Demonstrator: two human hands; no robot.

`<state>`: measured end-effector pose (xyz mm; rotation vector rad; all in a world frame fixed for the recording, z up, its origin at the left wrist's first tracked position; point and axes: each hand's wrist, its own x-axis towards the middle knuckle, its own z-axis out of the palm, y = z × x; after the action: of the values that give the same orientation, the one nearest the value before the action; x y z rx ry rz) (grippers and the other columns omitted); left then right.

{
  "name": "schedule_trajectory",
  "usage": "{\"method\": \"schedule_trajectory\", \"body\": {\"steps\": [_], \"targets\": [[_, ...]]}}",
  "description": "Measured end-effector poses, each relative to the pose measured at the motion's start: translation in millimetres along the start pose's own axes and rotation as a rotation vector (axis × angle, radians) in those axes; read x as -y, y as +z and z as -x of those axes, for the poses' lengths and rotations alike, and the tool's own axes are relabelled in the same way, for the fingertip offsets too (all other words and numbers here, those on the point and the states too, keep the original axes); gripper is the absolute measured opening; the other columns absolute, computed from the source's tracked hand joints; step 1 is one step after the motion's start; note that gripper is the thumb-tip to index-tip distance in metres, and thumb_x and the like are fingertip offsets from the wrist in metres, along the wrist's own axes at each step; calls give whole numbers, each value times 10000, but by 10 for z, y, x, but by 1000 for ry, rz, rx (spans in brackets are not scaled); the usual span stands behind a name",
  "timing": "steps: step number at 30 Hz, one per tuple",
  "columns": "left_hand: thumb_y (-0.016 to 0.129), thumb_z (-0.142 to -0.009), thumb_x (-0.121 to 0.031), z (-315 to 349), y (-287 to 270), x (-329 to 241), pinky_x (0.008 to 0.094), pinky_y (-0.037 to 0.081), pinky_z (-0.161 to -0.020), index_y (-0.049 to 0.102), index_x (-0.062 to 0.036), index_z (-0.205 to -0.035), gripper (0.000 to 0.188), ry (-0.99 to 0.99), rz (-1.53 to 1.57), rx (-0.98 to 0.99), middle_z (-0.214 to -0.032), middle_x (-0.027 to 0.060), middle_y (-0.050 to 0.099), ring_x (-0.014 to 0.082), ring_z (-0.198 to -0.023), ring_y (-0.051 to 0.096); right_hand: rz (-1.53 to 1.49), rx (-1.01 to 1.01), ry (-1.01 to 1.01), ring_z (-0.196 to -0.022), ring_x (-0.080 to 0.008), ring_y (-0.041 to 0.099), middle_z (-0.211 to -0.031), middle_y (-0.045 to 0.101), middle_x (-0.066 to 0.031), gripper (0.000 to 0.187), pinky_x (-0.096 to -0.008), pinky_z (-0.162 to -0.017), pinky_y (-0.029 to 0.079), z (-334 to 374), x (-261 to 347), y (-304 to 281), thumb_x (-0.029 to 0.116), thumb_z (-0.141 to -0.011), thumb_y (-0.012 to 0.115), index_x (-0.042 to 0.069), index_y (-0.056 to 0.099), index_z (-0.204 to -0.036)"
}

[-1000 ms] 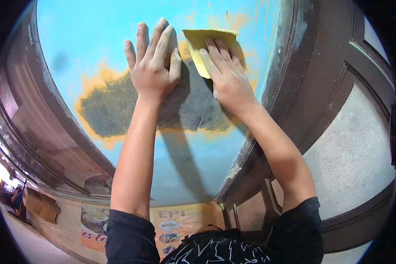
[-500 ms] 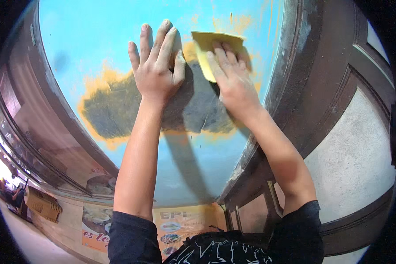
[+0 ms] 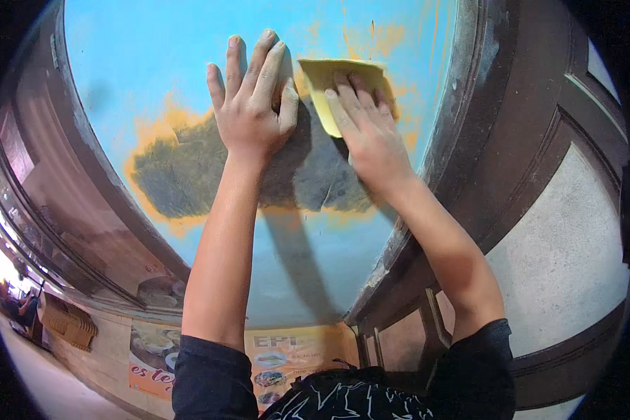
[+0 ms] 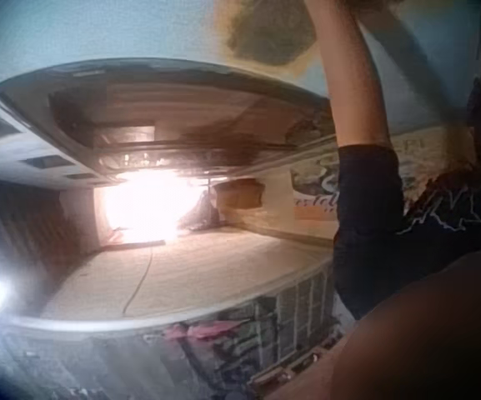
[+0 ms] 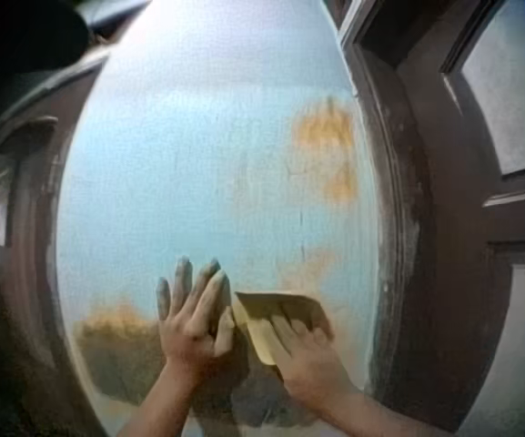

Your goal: The person is using a piece of yellow sandpaper to sand a blue painted surface, likely part of a house or structure.

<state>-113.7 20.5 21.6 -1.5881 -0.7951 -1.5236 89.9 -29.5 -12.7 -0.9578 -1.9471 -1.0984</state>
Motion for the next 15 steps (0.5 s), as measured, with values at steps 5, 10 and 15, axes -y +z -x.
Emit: {"method": "schedule_trajectory", "body": {"steps": [5, 10, 15], "targets": [[624, -901, -232, -18, -11, -22, 601, 232, -1210, 660, -199, -1385, 487, 6, -4, -6, -1519, -16, 587, 341, -1499, 424, 27, -111, 56, -1324, -414, 523, -1486, 527, -221, 571, -562, -1066, 419, -124, -305, -71, 50, -901, 555, -41, 500, -1462], [622, -906, -235, -23, 13, 0, 602, 228, -1213, 661, -203, -1386, 482, 13, 9, -16, -1519, -21, 587, 332, -1506, 413, 27, -235, 124, -1390, -462, 446, -1528, 472, -249, 596, -609, -1145, 340, -159, -503, -100, -47, -861, 555, -77, 479, -1450], [614, -905, -228, 6, -11, 25, 587, 223, -1218, 661, -206, -1387, 484, 7, 1, -23, -1518, -24, 588, 321, -1507, 415, -53, -67, 82, -1389, -447, 459, -1508, 491, -247, 557, -620, -1115, 371, -70, -128, -86, -24, -872, 556, -64, 505, -1425]]}}
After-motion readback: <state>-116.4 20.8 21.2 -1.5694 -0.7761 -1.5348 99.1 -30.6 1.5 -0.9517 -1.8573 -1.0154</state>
